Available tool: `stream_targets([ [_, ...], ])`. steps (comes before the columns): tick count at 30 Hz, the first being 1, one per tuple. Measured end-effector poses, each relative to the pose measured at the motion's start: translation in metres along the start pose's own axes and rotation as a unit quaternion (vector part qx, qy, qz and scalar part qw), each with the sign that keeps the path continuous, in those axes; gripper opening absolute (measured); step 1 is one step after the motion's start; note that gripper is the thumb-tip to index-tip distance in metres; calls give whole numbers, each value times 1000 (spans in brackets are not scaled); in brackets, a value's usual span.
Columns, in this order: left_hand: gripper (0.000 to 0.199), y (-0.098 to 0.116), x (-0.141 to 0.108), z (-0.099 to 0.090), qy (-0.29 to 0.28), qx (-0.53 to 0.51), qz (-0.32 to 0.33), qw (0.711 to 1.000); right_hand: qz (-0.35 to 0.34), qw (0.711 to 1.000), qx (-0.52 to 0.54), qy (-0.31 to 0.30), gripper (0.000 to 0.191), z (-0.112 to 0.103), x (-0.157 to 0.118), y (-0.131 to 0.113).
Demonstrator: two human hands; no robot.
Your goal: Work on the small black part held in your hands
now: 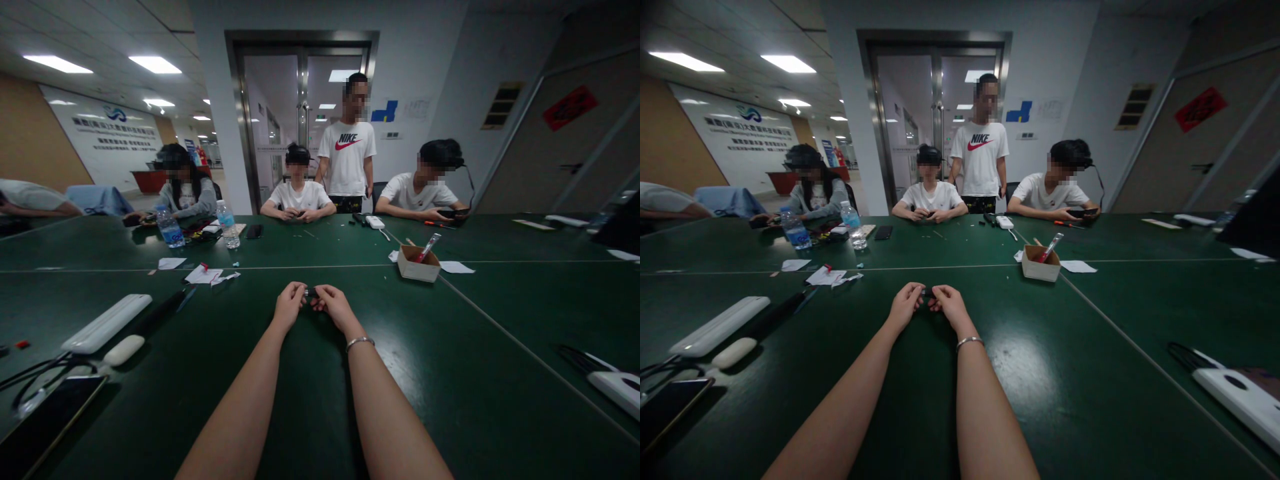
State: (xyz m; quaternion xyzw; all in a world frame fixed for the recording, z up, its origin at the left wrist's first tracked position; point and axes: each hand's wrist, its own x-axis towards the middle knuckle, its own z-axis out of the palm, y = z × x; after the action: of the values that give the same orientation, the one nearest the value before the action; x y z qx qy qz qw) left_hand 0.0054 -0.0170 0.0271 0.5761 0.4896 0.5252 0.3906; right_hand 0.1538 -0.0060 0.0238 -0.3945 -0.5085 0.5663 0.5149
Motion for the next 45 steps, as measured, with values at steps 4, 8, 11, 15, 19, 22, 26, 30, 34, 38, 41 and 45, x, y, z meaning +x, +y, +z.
stream_targets([
  [4,26,-2,1,0,5,6,10,1000,1,1000,1,0,38,0,0,0],
  [8,27,-3,2,1,16,9,2,1000,3,1000,6,0,38,1,-1,-1],
  [11,26,-2,2,0,26,12,10,1000,1,1000,7,0,37,1,-1,-1],
  [15,33,-2,1,-1,11,17,7,1000,4,1000,9,1,37,1,-1,-1],
  [19,23,-1,1,0,24,41,43,998,5,1000,6,-2,38,1,-1,-2],
  [22,24,2,1,0,29,30,25,999,2,1000,5,-2,38,1,-1,-2],
  [26,31,0,2,0,15,17,-4,1000,5,1000,9,0,40,1,-1,-2],
  [30,25,-5,3,-1,22,29,33,999,2,1000,4,-1,39,0,-2,-3],
  [34,28,-6,4,-1,5,19,1,1000,5,1000,1,0,38,0,-1,-2],
  [38,27,-5,4,0,8,19,26,999,4,1000,4,0,39,0,0,0],
  [41,26,-4,4,0,12,19,35,999,2,1000,8,0,40,1,-1,-2],
  [45,27,-2,2,0,-13,16,12,1000,6,1000,12,-1,39,2,-3,-4],
])
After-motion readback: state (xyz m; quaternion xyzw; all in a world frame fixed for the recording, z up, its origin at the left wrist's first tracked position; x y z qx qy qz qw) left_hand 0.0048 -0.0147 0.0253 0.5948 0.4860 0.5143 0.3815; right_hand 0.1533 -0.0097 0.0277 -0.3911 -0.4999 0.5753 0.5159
